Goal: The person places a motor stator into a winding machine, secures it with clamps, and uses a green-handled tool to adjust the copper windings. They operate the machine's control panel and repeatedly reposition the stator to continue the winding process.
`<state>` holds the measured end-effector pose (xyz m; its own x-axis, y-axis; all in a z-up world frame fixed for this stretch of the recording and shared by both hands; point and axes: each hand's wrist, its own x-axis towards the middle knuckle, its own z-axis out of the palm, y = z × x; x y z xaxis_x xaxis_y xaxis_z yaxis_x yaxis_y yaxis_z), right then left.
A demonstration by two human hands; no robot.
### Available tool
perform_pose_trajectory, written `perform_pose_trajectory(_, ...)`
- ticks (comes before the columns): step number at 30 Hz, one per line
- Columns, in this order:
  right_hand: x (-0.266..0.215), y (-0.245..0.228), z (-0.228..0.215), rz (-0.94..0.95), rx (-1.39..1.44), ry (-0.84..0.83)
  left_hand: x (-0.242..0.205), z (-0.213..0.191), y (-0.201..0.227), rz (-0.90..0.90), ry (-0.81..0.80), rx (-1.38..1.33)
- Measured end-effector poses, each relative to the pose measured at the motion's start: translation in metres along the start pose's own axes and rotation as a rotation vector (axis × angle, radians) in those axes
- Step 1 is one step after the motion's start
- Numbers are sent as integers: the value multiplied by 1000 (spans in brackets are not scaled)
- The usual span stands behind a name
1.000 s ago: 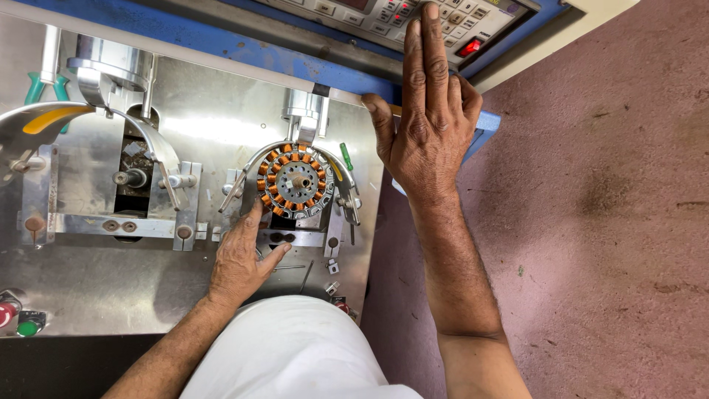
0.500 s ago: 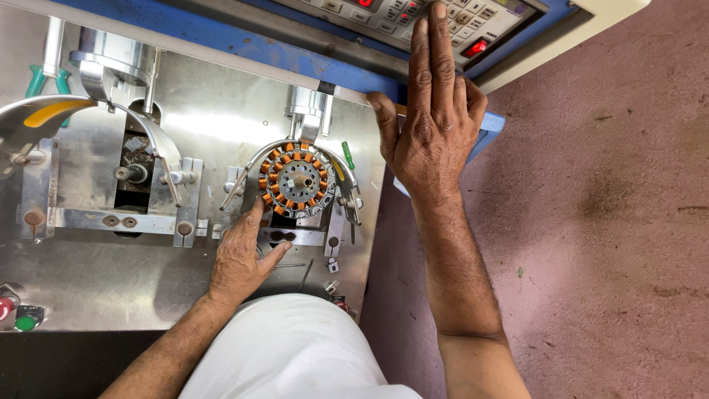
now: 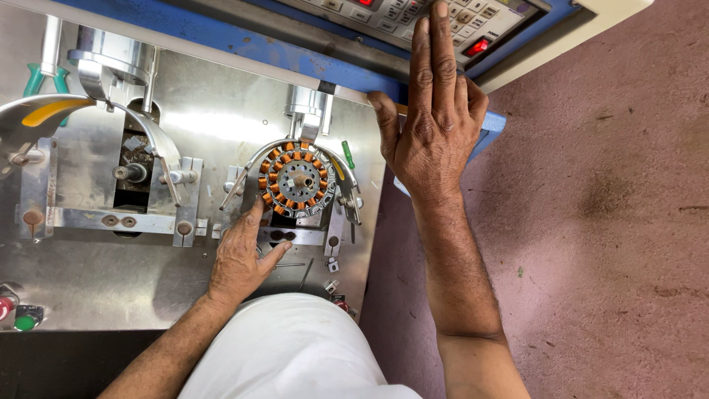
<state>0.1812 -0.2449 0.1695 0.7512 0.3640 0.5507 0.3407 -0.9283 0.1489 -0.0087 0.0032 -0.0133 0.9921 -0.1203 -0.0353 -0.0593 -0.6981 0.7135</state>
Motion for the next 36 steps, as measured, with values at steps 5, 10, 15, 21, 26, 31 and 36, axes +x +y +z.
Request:
perform_pose_trajectory(5,0,0,0,-4,3,6,-1,0,0,-8,-8,3)
perform_pose_trajectory(10,-13,5,10,-19,171,121,-1,0,0,-25,-23,-10)
perform_pose_trajectory(15,-68,-32,25,-85,509,392,0,-1,0,-28,-34,13)
perform_pose_trajectory(21,-77,-60,27,362,818,-221,0,-3,0,-13,-30,26)
perform_pose_trajectory(26,-64,-66,38,476,1134,-501,2,-8,2,-33,-44,-29)
perform_pose_trajectory(31,-67,-74,41,473,1063,-523,2,-12,3,-24,-54,-46)
perform_pose_trajectory(36,-67,-80,35,433,1007,-506,4,-18,1,-40,-123,-58)
